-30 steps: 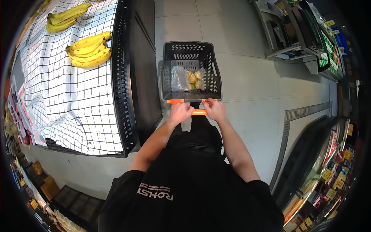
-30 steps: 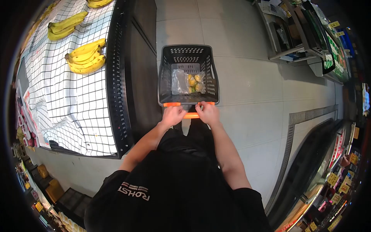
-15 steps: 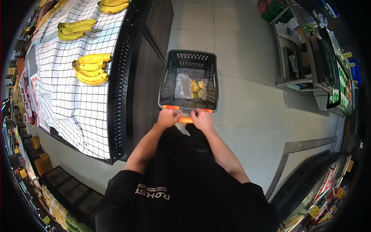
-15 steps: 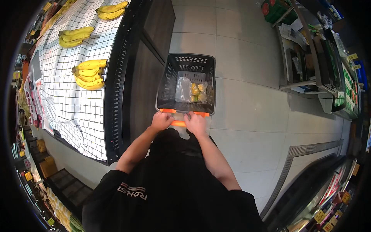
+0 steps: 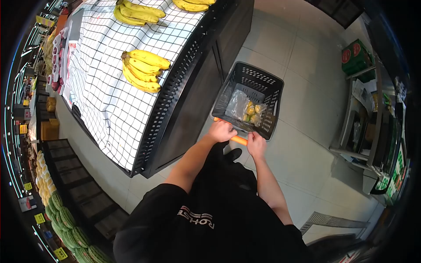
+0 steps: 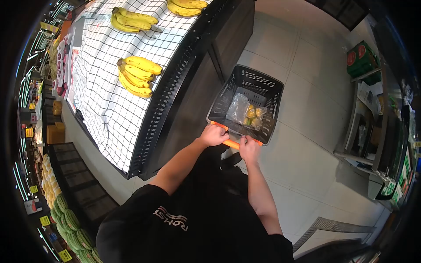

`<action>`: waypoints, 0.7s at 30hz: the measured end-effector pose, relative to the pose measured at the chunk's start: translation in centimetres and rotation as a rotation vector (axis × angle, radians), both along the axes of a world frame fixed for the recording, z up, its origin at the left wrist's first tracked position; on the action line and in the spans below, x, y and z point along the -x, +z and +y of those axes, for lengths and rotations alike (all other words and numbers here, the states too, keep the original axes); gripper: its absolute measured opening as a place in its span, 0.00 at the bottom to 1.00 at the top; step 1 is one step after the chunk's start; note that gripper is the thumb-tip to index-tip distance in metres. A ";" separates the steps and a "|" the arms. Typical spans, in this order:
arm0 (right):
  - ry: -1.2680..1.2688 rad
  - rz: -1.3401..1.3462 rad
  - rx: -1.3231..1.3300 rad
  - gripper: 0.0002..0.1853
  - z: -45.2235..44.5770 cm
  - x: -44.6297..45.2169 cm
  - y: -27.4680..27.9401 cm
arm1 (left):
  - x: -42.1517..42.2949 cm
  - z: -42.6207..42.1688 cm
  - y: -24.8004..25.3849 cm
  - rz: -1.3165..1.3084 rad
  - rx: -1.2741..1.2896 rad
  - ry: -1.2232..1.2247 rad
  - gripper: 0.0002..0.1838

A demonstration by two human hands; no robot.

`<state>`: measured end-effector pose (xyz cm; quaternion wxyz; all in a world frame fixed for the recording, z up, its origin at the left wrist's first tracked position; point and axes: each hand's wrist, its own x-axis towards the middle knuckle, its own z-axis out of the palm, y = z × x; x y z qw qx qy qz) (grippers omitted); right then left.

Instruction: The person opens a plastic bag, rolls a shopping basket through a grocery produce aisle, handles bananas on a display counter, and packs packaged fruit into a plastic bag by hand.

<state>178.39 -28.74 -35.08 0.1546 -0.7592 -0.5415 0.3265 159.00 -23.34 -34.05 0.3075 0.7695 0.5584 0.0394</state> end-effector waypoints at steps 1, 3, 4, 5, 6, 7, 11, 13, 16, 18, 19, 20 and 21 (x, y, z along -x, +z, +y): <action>-0.001 0.007 0.011 0.18 0.9 -0.2 -0.1 | -0.2 0.8 0.2 0.000 -0.004 -0.008 0.20; 0.017 0.008 -0.007 0.17 2.6 -0.5 -0.5 | -0.3 2.6 -0.1 0.002 0.014 0.010 0.20; 0.004 0.035 -0.028 0.17 3.5 -0.7 -0.6 | -0.4 3.4 -0.3 0.005 0.041 0.006 0.20; -0.013 0.060 -0.049 0.17 4.3 -0.7 -0.7 | -0.6 4.2 -0.5 0.000 0.040 0.013 0.20; -0.007 0.053 -0.053 0.17 5.2 -0.7 -0.7 | -0.7 5.3 -0.7 0.003 0.058 0.025 0.22; -0.016 0.043 -0.050 0.17 6.2 -0.8 -0.6 | -0.9 6.2 -0.8 0.004 0.078 0.036 0.23; -0.006 0.045 -0.017 0.18 10.2 -1.8 0.3 | -1.6 10.0 -0.8 -0.039 0.086 0.022 0.23; -0.019 0.046 0.004 0.17 11.9 -2.3 0.2 | -2.1 11.9 -0.3 -0.040 0.147 -0.002 0.24; -0.035 0.055 0.011 0.16 14.3 -3.3 -1.1 | -2.5 14.2 -0.5 -0.079 0.153 -0.011 0.24; -0.042 0.030 0.012 0.16 15.5 -3.7 -1.3 | -2.7 15.5 -0.6 -0.108 0.146 -0.021 0.23; -0.046 0.023 0.014 0.16 16.1 -3.7 -0.9 | -2.9 16.2 -0.4 -0.115 0.148 -0.021 0.23; -0.048 0.020 0.011 0.16 16.7 -3.8 -0.5 | -3.2 16.7 -0.2 -0.122 0.150 -0.020 0.23; -0.036 0.027 0.021 0.16 17.9 -3.5 -1.1 | -3.0 17.7 -1.0 -0.121 0.165 -0.009 0.23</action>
